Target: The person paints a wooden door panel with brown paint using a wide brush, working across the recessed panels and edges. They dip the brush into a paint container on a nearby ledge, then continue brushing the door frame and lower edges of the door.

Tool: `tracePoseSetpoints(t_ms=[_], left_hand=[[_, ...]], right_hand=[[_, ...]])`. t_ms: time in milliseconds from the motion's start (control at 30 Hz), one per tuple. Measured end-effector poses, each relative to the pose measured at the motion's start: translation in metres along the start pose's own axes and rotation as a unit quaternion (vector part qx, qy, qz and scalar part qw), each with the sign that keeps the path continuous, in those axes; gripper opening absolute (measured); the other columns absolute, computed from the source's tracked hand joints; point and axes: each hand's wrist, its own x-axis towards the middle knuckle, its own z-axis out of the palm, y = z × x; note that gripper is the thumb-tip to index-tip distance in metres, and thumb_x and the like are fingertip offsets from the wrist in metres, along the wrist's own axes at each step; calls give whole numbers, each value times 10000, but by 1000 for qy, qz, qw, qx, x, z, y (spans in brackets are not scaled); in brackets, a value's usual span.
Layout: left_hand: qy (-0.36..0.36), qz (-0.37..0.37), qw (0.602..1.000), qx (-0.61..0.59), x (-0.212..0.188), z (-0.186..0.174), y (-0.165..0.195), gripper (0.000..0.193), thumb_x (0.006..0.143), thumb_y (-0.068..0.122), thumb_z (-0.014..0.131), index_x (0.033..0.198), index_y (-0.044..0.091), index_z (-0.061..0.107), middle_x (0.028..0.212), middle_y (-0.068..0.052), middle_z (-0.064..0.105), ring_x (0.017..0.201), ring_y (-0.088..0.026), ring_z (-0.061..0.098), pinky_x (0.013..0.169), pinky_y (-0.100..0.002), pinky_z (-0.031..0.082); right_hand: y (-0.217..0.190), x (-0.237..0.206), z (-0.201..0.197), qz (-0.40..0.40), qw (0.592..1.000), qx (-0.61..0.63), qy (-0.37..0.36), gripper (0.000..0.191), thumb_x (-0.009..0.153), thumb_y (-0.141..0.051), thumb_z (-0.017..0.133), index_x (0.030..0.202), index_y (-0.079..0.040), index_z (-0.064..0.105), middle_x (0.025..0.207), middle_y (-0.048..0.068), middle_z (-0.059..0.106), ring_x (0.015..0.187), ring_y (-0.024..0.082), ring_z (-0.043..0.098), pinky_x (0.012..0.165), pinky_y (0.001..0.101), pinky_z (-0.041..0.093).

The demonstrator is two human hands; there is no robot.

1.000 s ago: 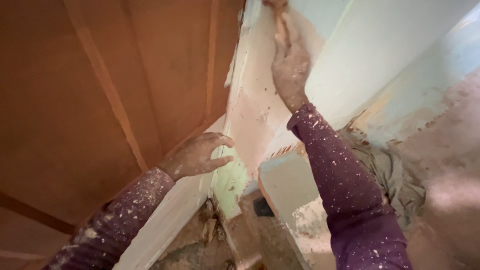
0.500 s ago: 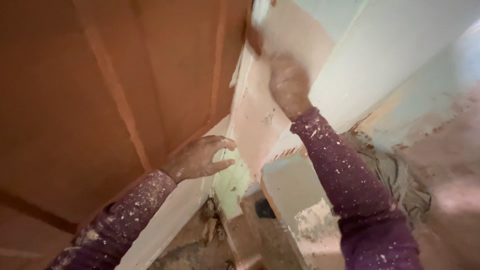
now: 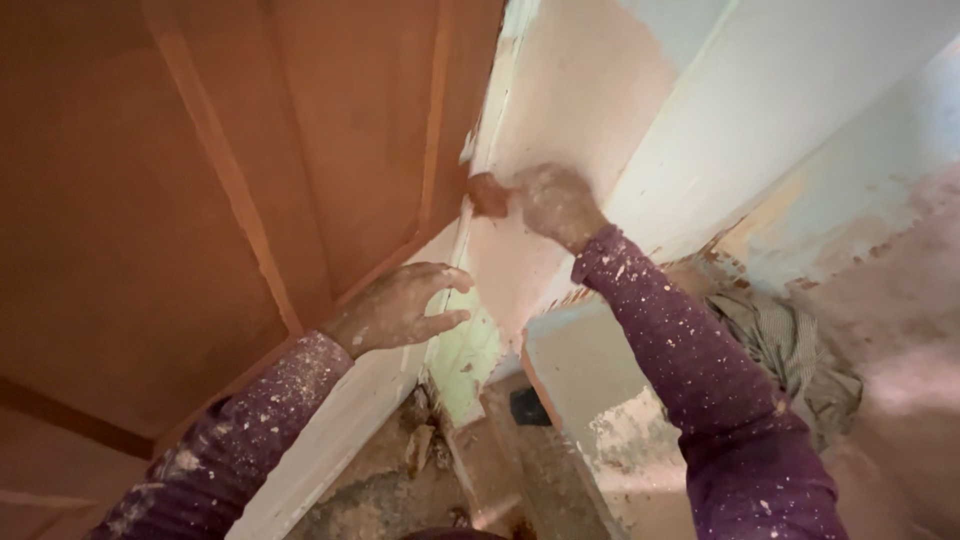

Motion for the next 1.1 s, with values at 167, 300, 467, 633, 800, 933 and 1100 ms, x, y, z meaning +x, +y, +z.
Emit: tracePoseSetpoints(t_ms=[167, 300, 467, 633, 800, 933, 1100], left_hand=[[-3, -11, 1000, -3, 2, -2, 6, 433, 939, 380, 684, 1214, 46, 657, 1266, -144, 679, 1207, -307, 626, 1047, -413, 476], [-9, -19, 1000, 3, 0, -3, 8, 436, 933, 394, 680, 1207, 55, 660, 1261, -141, 683, 1204, -311, 627, 1041, -421, 474], [-4, -16, 1000, 12, -1, 0, 3, 422, 925, 402, 680, 1193, 77, 654, 1205, -145, 691, 1162, -331, 629, 1003, -436, 483], [-7, -8, 1000, 10, -3, 4, -1, 406, 948, 395, 669, 1196, 75, 640, 1197, -148, 681, 1162, -342, 624, 1014, -447, 479], [-17, -33, 999, -5, -6, 3, -1, 425, 927, 407, 667, 1200, 82, 644, 1221, -145, 675, 1164, -333, 621, 994, -451, 475], [-10, -22, 1000, 11, -8, 4, -1, 429, 956, 422, 650, 1218, 82, 647, 1240, -144, 678, 1196, -330, 618, 1027, -438, 477], [-22, -45, 999, -8, -7, 6, -4, 465, 934, 434, 656, 1222, 70, 645, 1237, -140, 676, 1182, -309, 627, 1023, -419, 476]], right_hand=[[-3, -11, 13, 195, 976, -90, -34, 168, 1115, -70, 536, 1140, 4, 685, 925, 152, 681, 771, 295, 641, 674, 437, 545], [-9, -18, 18, 140, 973, -36, -183, 191, 961, -108, 616, 1095, -16, 718, 953, 181, 704, 808, 326, 655, 692, 452, 540], [-26, -33, 22, 173, 982, 63, 51, 327, 938, -14, 517, 1229, -45, 661, 1055, 174, 705, 954, 345, 666, 832, 450, 569], [-30, -40, 27, 182, 979, -10, -93, 267, 906, -70, 547, 1104, -72, 726, 1018, 202, 705, 875, 367, 662, 757, 477, 549], [-20, -38, 32, 232, 973, -9, -8, 310, 955, -19, 527, 1215, 28, 687, 955, 205, 676, 857, 368, 652, 760, 476, 550], [-16, -31, 26, 105, 990, 38, -83, 180, 867, -40, 553, 981, -82, 686, 898, 137, 689, 834, 343, 663, 735, 457, 559], [2, -14, 3, 38, 811, -583, -41, 395, 1184, -302, 551, 1447, -17, 627, 701, 60, 592, 543, 172, 542, 446, 317, 424]])
